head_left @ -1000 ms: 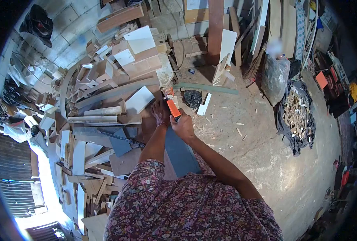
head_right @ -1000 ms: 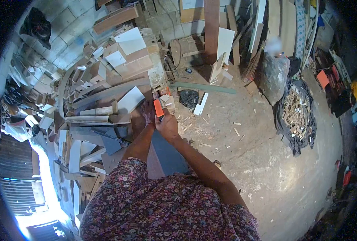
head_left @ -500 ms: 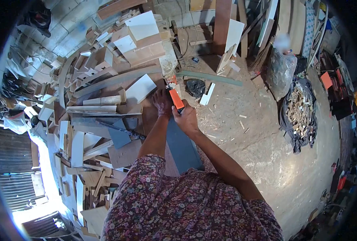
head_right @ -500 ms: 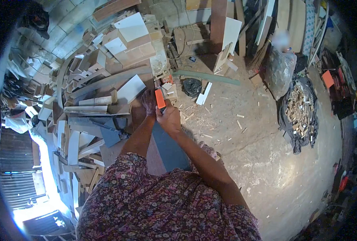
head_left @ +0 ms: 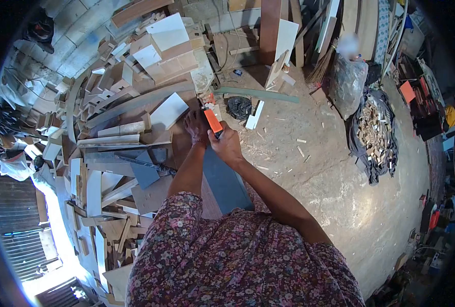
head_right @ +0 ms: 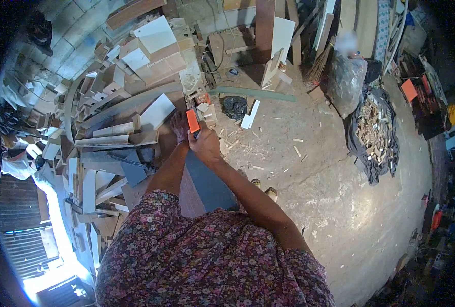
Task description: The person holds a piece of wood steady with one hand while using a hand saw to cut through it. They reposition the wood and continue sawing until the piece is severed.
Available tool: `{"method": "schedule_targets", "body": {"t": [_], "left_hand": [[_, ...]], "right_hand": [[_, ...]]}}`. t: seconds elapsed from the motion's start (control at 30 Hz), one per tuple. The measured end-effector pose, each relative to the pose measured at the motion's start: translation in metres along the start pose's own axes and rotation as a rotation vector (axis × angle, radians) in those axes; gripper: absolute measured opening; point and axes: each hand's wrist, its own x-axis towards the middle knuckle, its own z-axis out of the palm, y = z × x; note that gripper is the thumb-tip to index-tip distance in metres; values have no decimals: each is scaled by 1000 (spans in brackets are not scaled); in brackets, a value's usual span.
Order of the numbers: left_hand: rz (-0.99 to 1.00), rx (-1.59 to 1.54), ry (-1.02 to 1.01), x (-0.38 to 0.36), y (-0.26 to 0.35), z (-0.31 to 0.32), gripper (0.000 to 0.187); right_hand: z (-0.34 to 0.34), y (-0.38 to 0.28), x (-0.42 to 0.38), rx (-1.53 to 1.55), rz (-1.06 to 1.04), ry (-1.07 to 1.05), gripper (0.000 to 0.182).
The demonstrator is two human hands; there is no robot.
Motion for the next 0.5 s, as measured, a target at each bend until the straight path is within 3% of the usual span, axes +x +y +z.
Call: {"method": "schedule_targets", "body": {"t": [0.27,0.37,0.5], "left_hand": [[40,-26,48,-1,-10,11,36],[-43,5,-68,1,5,-9,38],[-22,8,1,1,-4,9,39]], "right_hand": [[0,-2,0,32,19,2,25],[0,-3,0,20,28,-26,25],[1,-1,0,11,5,-10,25]]}}
